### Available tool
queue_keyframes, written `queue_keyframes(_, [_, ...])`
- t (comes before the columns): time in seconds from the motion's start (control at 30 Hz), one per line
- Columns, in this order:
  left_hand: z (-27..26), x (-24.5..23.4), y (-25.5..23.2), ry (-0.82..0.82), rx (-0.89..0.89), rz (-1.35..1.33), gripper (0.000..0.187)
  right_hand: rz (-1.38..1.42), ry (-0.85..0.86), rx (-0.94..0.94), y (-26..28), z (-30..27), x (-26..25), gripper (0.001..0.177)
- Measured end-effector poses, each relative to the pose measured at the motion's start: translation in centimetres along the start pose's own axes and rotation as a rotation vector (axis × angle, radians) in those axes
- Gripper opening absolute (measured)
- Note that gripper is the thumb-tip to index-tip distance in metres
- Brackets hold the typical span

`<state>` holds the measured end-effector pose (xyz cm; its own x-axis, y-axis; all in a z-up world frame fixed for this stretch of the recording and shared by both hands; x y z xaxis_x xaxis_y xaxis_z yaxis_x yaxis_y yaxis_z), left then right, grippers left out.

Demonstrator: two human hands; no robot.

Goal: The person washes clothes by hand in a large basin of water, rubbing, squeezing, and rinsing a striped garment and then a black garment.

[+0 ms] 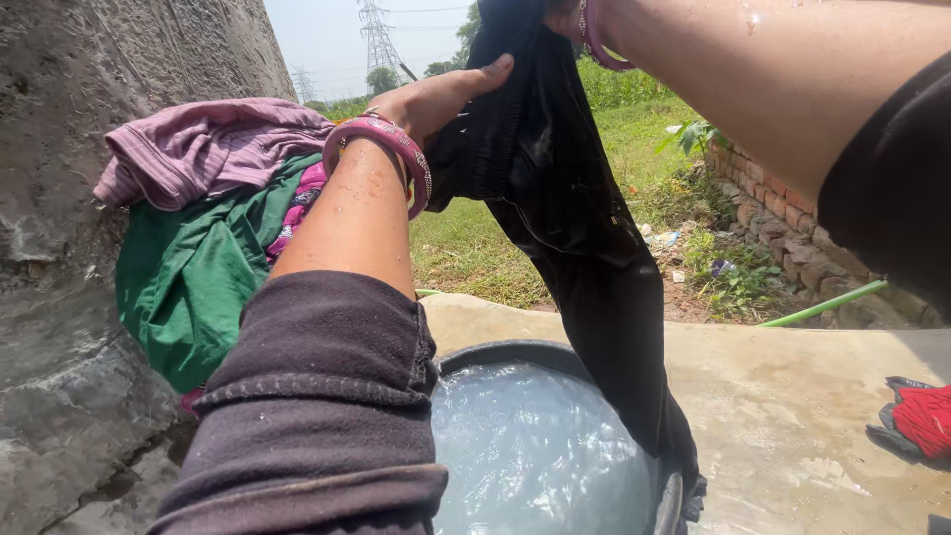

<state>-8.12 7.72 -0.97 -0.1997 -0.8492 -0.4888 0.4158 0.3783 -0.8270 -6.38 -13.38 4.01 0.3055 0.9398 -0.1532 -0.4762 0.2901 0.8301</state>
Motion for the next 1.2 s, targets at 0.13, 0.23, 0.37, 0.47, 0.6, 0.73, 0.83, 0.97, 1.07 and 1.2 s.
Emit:
queue_keyframes(0.13, [2.1, -2.4, 6.1, 0.082, -0.359, 0.415, 0.106, -0.2, 0.015, 0.109, -5.7, 0.5, 2.0, 0.026])
queue_keyframes(0.23, [3.8, -1.5, 13.1, 0.11, -0.378, 0.793, 0.078, -0.464, 0.082, 0.263, -12.4, -1.3, 4.2, 0.025])
queue_keyframes(0.37, [0.8, 2.6, 23.0, -0.175, -0.364, 0.747, 0.039, -0.717, 0.19, 0.427, -22.6, -7.5, 9.0, 0.026])
queue_keyframes(0.47, [-3.0, 8.0, 30.0, -0.323, -0.402, 0.642, 0.03, -0.801, 0.2, 0.528, -30.7, -13.1, 11.7, 0.028])
queue_keyframes(0.6, [-7.0, 14.0, 37.3, -0.374, -0.438, 0.593, 0.028, -1.131, 0.281, 0.286, -38.7, -19.7, 14.9, 0.042])
queue_keyframes(0.73, [-10.2, 19.2, 42.5, -0.303, -0.528, 0.602, 0.039, -1.242, 0.441, 0.126, -44.2, -26.5, 16.4, 0.06])
queue_keyframes(0.83, [-12.0, 22.9, 45.0, -0.256, -0.51, 0.61, 0.055, -1.221, 0.591, -0.009, -47.1, -30.1, 18.0, 0.059])
queue_keyframes(0.97, [-12.8, 26.5, 47.6, -0.166, -0.45, 0.658, 0.052, -1.289, 0.621, 0.119, -49.8, -32.5, 18.8, 0.057])
queue_keyframes(1.07, [-13.5, 28.6, 50.8, -0.131, -0.458, 0.587, 0.053, -1.367, 0.616, 0.071, -51.5, -33.0, 18.7, 0.059])
queue_keyframes(1.2, [-12.9, 31.5, 57.1, -0.186, -0.371, 0.569, 0.044, -1.437, 0.604, -0.056, -54.1, -34.1, 18.6, 0.053])
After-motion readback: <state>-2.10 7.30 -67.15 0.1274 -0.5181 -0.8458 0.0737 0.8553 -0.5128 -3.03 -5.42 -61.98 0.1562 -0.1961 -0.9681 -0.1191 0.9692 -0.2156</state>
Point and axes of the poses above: each hand's wrist, its own z-axis towards the middle knuckle, its own x-axis out of the palm, y = z × x, the point moved 4 cm from there along z, towards the middle knuckle, and after that the axes turned 15 degrees about -z, right-handed, at the moved point
